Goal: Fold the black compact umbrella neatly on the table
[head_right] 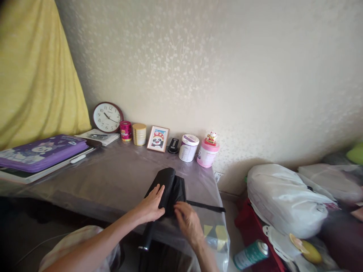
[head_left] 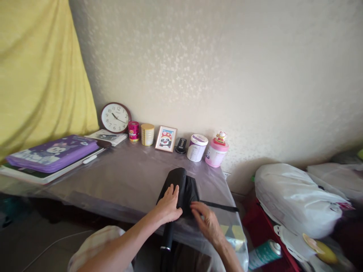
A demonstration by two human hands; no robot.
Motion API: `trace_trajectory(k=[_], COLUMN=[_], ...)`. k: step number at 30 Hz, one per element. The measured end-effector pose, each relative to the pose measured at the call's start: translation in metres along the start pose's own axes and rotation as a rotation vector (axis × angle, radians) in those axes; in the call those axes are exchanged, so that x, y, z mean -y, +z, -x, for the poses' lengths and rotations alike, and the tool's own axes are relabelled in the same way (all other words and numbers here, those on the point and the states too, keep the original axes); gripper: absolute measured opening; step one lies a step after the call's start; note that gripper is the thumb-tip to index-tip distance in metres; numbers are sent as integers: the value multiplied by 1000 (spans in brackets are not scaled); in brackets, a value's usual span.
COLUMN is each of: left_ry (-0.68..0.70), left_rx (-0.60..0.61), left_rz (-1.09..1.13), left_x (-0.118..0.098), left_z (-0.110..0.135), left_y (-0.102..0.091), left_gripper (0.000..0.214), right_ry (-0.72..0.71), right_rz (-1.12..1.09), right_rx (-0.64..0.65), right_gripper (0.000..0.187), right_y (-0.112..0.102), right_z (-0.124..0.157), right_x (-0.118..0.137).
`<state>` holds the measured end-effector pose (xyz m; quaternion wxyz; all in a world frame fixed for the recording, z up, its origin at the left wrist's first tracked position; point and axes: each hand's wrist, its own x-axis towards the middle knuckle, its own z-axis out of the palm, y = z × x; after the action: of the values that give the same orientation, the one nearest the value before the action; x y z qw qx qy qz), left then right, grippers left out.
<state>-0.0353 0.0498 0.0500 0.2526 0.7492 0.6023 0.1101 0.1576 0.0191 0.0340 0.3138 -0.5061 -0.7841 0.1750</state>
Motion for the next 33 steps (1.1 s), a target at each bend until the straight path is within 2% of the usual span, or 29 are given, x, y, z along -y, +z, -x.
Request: trace_trajectory(k=[2, 4, 7, 11, 17, 22, 29, 33], left_ry=[0, -2, -3, -1, 2, 0, -16, -18], left_rx=[-2, 2, 10, 10, 14, 25, 45, 47], left_rz=[-2, -5, -9, -15, -11, 10, 43, 51], left_x=[-1, -2, -3, -3, -1, 0, 1, 3], left_z=[1, 2, 3, 3, 1, 2, 4, 2], left_y=[-1, -2, -5, -5, -3, -5, -10, -10], left_gripper=[88, 88, 88, 88, 87, 87, 87, 87], right_ry=[222, 391, 492, 609, 704, 770, 739, 709], right_rz=[15, -1, -65, -194, -329, -402, -500, -631], right_rx=[-133, -172, -147, -76, 4, 79, 9, -22], right_gripper=[23, 23, 24, 29, 23, 34, 36, 32], right_y=[-4, -4, 0, 4, 2, 1, 1, 2], right_z=[-9, -18, -28, -36, -50, -61, -66, -63], right_x=[-17, -31, -42, -41, -43, -47, -48, -47])
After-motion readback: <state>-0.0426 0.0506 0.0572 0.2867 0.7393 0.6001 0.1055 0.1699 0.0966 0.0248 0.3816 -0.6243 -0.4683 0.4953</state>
